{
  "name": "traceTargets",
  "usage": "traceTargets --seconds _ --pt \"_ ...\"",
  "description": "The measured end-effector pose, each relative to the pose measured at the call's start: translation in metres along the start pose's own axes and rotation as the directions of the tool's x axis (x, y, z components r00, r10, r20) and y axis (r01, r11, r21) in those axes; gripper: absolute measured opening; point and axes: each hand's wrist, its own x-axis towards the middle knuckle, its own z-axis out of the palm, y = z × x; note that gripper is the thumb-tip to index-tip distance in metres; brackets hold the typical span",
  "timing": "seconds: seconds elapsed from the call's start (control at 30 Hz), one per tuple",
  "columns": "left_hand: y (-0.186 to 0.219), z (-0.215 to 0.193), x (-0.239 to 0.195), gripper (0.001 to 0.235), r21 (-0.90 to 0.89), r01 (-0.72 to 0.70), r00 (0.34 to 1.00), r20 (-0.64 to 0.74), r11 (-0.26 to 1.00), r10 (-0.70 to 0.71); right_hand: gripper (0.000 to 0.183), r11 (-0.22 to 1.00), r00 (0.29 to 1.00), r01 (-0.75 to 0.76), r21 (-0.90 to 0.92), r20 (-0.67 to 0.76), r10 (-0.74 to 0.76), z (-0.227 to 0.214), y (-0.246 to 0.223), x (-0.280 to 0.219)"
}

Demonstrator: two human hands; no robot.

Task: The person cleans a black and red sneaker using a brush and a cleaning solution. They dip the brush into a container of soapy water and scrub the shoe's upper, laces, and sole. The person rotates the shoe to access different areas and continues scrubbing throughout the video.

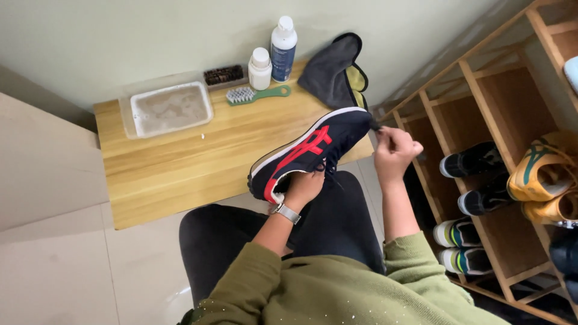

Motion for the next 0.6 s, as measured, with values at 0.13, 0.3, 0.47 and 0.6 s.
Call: traceTargets --seconds 0.13,0.3,0.47,0.6 --pt "0.004 -0.004 0.007 0.019 -0.012 0.015 1.0 -0.022 1.0 -0.015 0.017 1.0 1.0 0.001 -0.017 0.024 -0.001 0.003 -0.026 -0.005" --pt "-0.001 0.008 -0.012 0.032 0.014 0.13 0.991 0.02 0.991 -0.13 0.014 0.996 0.995 0.091 0.016 0.036 -0.091 -0.008 -0.027 -0.005" --pt "-0.014 0.027 -0.029 0.027 0.113 -0.023 1.0 -0.012 0.993 0.025 0.013 0.985 0.985 0.166 -0.054 0.049 -0.163 -0.008 -0.035 -0.01" --pt "-0.005 0.013 -0.006 0.041 0.251 -0.057 0.995 -0.064 0.966 0.075 0.014 0.999 0.999 0.026 0.037 0.044 -0.027 -0.009 -0.002 -0.013"
